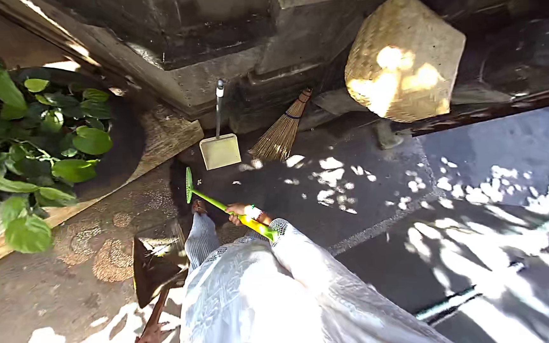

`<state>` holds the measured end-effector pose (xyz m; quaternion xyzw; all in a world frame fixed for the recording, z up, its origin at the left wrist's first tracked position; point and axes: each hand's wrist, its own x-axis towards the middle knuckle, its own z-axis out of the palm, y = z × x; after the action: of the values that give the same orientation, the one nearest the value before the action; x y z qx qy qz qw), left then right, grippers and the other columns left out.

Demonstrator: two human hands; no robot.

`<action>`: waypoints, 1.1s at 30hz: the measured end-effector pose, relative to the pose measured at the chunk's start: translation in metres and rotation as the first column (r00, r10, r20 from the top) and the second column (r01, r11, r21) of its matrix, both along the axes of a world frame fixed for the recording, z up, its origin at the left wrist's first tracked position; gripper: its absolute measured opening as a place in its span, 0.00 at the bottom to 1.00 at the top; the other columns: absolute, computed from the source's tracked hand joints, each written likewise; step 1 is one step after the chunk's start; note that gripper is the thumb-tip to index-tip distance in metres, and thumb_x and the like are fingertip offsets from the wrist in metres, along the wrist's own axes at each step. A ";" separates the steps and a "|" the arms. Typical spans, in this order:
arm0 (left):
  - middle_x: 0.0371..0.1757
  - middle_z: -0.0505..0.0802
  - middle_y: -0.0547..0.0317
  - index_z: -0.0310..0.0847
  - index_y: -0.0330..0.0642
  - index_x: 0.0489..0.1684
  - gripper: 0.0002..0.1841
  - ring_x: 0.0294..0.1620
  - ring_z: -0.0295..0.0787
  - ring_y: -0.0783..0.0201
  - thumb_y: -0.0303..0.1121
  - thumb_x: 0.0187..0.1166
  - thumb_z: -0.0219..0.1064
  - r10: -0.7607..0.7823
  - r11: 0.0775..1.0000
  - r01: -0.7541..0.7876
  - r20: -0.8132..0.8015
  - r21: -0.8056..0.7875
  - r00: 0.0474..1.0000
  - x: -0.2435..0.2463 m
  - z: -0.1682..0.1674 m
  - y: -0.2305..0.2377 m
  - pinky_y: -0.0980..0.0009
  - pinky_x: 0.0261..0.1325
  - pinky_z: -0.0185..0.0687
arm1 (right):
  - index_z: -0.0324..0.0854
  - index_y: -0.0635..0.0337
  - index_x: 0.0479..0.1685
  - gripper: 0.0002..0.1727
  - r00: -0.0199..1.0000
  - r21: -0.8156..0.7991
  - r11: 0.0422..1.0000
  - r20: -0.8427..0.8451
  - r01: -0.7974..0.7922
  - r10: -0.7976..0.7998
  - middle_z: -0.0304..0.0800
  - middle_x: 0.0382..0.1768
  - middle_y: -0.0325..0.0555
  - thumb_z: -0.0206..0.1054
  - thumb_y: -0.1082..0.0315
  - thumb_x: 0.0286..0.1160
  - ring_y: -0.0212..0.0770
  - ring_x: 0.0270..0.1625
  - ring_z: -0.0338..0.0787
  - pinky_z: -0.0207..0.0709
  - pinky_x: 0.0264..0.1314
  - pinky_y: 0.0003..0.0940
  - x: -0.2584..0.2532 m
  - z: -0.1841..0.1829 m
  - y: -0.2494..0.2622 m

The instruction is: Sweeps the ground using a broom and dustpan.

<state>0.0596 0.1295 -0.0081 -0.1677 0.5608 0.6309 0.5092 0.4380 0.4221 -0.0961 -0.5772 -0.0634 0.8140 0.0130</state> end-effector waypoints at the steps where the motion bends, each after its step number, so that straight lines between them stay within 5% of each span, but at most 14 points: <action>1: 0.35 0.93 0.56 0.77 0.39 0.37 0.16 0.37 0.93 0.69 0.27 0.87 0.42 0.017 0.995 -0.022 0.058 0.099 0.998 0.006 -0.018 -0.022 0.78 0.42 0.90 | 0.66 0.53 0.77 0.20 1.000 0.017 1.000 -0.007 0.026 -0.026 0.71 0.20 0.36 0.53 0.60 0.92 0.28 0.13 0.71 0.67 0.14 0.21 0.013 0.001 -0.007; 6: 0.28 0.89 0.56 0.75 0.38 0.35 0.17 0.24 0.88 0.67 0.33 0.88 0.42 0.538 0.842 -0.536 0.146 -0.052 0.830 0.089 0.012 -0.042 0.81 0.26 0.85 | 0.68 0.51 0.75 0.19 0.998 -0.020 0.998 -0.018 0.056 -0.056 0.72 0.21 0.35 0.55 0.58 0.92 0.28 0.14 0.72 0.68 0.14 0.21 0.076 -0.005 -0.050; 9: 0.28 0.88 0.56 0.75 0.38 0.36 0.17 0.25 0.88 0.68 0.34 0.89 0.42 0.525 0.848 -0.530 0.185 -0.029 0.831 0.117 0.020 -0.062 0.82 0.27 0.84 | 0.68 0.51 0.73 0.17 1.000 0.024 1.000 0.020 0.004 -0.004 0.71 0.21 0.34 0.53 0.59 0.93 0.27 0.14 0.70 0.68 0.14 0.21 0.130 -0.002 -0.096; 13: 0.30 0.89 0.59 0.72 0.41 0.41 0.14 0.29 0.89 0.70 0.34 0.91 0.41 0.439 0.897 -0.441 0.131 -0.017 0.889 0.152 0.023 -0.086 0.81 0.31 0.86 | 0.60 0.46 0.89 0.27 0.985 0.086 0.983 0.075 -0.161 0.155 0.69 0.22 0.33 0.53 0.63 0.93 0.27 0.14 0.64 0.60 0.14 0.23 0.190 0.039 -0.139; 16: 0.25 0.88 0.58 0.74 0.40 0.35 0.18 0.23 0.88 0.68 0.36 0.91 0.41 0.451 0.889 -0.457 0.246 -0.036 0.858 0.158 -0.003 -0.099 0.79 0.26 0.85 | 0.70 0.46 0.73 0.16 0.957 0.134 0.948 0.068 -0.288 0.282 0.67 0.17 0.30 0.52 0.59 0.93 0.25 0.10 0.65 0.61 0.09 0.21 0.232 0.089 -0.157; 19: 0.21 0.84 0.59 0.72 0.41 0.34 0.18 0.18 0.83 0.68 0.39 0.89 0.41 0.497 0.866 -0.486 0.324 -0.121 0.805 0.160 -0.039 -0.100 0.79 0.21 0.81 | 0.58 0.39 0.94 0.32 0.800 0.186 0.789 0.288 -0.585 0.526 0.81 0.26 0.43 0.57 0.65 0.92 0.33 0.13 0.71 0.69 0.14 0.31 0.248 0.153 -0.173; 21: 0.21 0.82 0.58 0.70 0.42 0.37 0.14 0.16 0.81 0.68 0.38 0.89 0.43 0.510 0.860 -0.469 0.303 -0.201 0.805 0.161 -0.059 -0.090 0.77 0.18 0.79 | 0.49 0.42 0.97 0.40 0.652 0.177 0.647 0.418 -0.742 0.633 0.83 0.28 0.47 0.62 0.65 0.88 0.37 0.15 0.77 0.77 0.18 0.36 0.245 0.183 -0.181; 23: 0.19 0.80 0.59 0.69 0.43 0.36 0.13 0.13 0.77 0.69 0.36 0.88 0.44 0.516 0.853 -0.459 0.272 -0.248 0.812 0.162 -0.077 -0.077 0.77 0.16 0.77 | 0.52 0.47 0.96 0.39 0.498 0.163 0.498 0.549 -0.852 0.672 0.87 0.32 0.52 0.63 0.67 0.85 0.42 0.19 0.83 0.82 0.24 0.41 0.233 0.195 -0.183; 24: 0.18 0.79 0.59 0.68 0.43 0.33 0.12 0.12 0.75 0.69 0.35 0.87 0.45 0.511 0.852 -0.451 0.241 -0.266 0.825 0.164 -0.086 -0.073 0.77 0.15 0.75 | 0.54 0.49 0.95 0.39 0.413 0.161 0.404 0.607 -0.900 0.679 0.89 0.40 0.56 0.64 0.69 0.84 0.46 0.27 0.87 0.85 0.32 0.45 0.224 0.194 -0.183; 26: 0.15 0.76 0.61 0.66 0.45 0.30 0.11 0.11 0.72 0.69 0.34 0.86 0.45 0.486 0.850 -0.409 0.193 -0.332 0.853 0.167 -0.098 -0.059 0.76 0.14 0.73 | 0.53 0.49 0.96 0.41 0.257 0.092 0.266 0.673 -0.960 0.694 0.86 0.66 0.67 0.64 0.71 0.82 0.63 0.60 0.90 0.79 0.66 0.62 0.200 0.170 -0.172; 27: 0.17 0.75 0.61 0.65 0.46 0.33 0.09 0.12 0.72 0.69 0.34 0.86 0.46 0.465 0.851 -0.379 0.186 -0.363 0.866 0.167 -0.103 -0.054 0.76 0.15 0.73 | 0.57 0.52 0.93 0.39 0.229 0.069 0.251 0.687 -0.965 0.690 0.85 0.67 0.70 0.65 0.69 0.80 0.68 0.65 0.88 0.76 0.69 0.67 0.190 0.146 -0.169; 28: 0.19 0.74 0.60 0.65 0.46 0.35 0.08 0.13 0.71 0.68 0.34 0.86 0.47 0.446 0.854 -0.353 0.188 -0.383 0.875 0.168 -0.109 -0.049 0.76 0.16 0.73 | 0.61 0.56 0.90 0.36 0.239 0.055 0.279 0.687 -0.959 0.686 0.84 0.65 0.72 0.66 0.68 0.80 0.70 0.65 0.87 0.77 0.68 0.68 0.180 0.118 -0.167; 31: 0.17 0.74 0.60 0.64 0.45 0.35 0.08 0.11 0.70 0.69 0.34 0.87 0.48 0.411 0.854 -0.306 0.186 -0.421 0.892 0.169 -0.132 -0.036 0.76 0.14 0.72 | 0.48 0.51 0.97 0.41 0.301 0.027 0.356 0.595 -0.934 0.745 0.82 0.66 0.70 0.62 0.64 0.85 0.62 0.54 0.90 0.83 0.58 0.58 0.141 0.050 -0.169; 33: 0.17 0.73 0.60 0.64 0.45 0.34 0.08 0.11 0.69 0.68 0.34 0.87 0.48 0.409 0.848 -0.305 0.169 -0.434 0.897 0.167 -0.138 -0.027 0.75 0.15 0.71 | 0.45 0.54 0.97 0.41 0.243 0.043 0.260 0.528 -0.965 0.814 0.83 0.66 0.70 0.61 0.66 0.86 0.61 0.53 0.91 0.83 0.59 0.55 0.119 0.037 -0.188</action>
<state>0.2266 0.1022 -0.1464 -0.4491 0.5651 0.5614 0.4048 0.5571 0.2340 -0.0595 -0.5705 -0.5355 0.5014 -0.3694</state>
